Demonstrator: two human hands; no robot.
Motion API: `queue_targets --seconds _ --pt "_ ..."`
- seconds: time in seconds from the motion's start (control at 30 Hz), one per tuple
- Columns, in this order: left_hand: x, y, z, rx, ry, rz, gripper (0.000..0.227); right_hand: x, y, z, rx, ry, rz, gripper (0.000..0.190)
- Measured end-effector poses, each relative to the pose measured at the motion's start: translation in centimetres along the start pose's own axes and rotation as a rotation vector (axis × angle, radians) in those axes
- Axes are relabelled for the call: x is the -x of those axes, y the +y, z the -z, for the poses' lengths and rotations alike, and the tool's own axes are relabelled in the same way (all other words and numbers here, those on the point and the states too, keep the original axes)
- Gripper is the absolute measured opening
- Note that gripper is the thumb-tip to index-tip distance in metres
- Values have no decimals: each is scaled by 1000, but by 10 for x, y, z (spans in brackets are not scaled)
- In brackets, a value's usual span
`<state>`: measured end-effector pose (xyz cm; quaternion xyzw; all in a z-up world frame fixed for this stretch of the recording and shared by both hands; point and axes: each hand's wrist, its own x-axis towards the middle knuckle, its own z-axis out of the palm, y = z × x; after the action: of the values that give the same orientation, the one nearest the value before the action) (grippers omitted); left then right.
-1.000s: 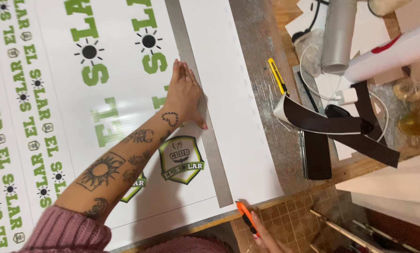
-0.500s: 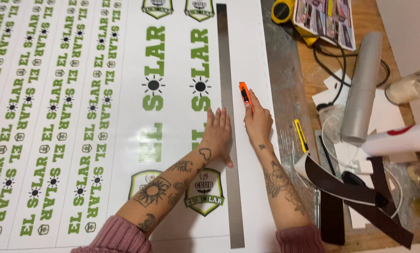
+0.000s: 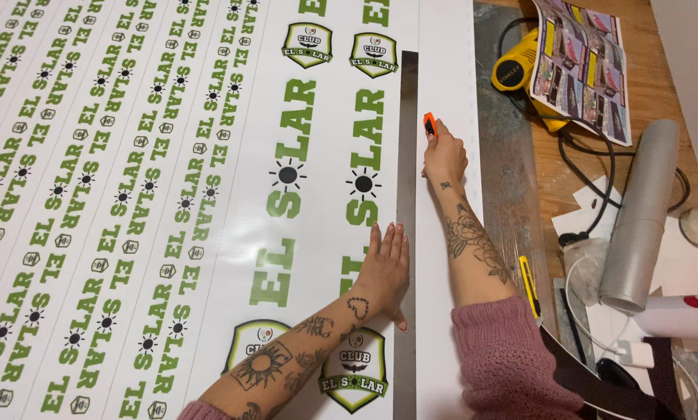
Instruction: The person uses a metal ruler and an orange utility knife to cut a large sheet of white material printed with green logos. They align the ruler along the printed lines and slice through the material to separate individual sections.
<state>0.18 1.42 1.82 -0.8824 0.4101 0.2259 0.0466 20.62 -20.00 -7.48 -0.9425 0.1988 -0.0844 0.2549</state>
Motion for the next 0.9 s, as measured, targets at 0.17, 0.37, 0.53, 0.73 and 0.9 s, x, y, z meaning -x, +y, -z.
queue_targets --seconds 0.17,0.37,0.53,0.73,0.9 --pt "-22 3 -34 -86 35 16 176 -33 -33 21 -111 -11 -44 47" --pt "-37 -6 -67 -82 217 0 184 -98 -37 6 -199 13 -25 49" --pt "-64 -64 14 387 366 -35 134 -148 8 -12 -123 107 138 40" --pt "-163 -130 96 187 305 199 161 -137 -8 7 -52 -11 162 48" --pt "-207 -133 89 87 105 281 141 -138 -18 4 -46 -35 139 48"
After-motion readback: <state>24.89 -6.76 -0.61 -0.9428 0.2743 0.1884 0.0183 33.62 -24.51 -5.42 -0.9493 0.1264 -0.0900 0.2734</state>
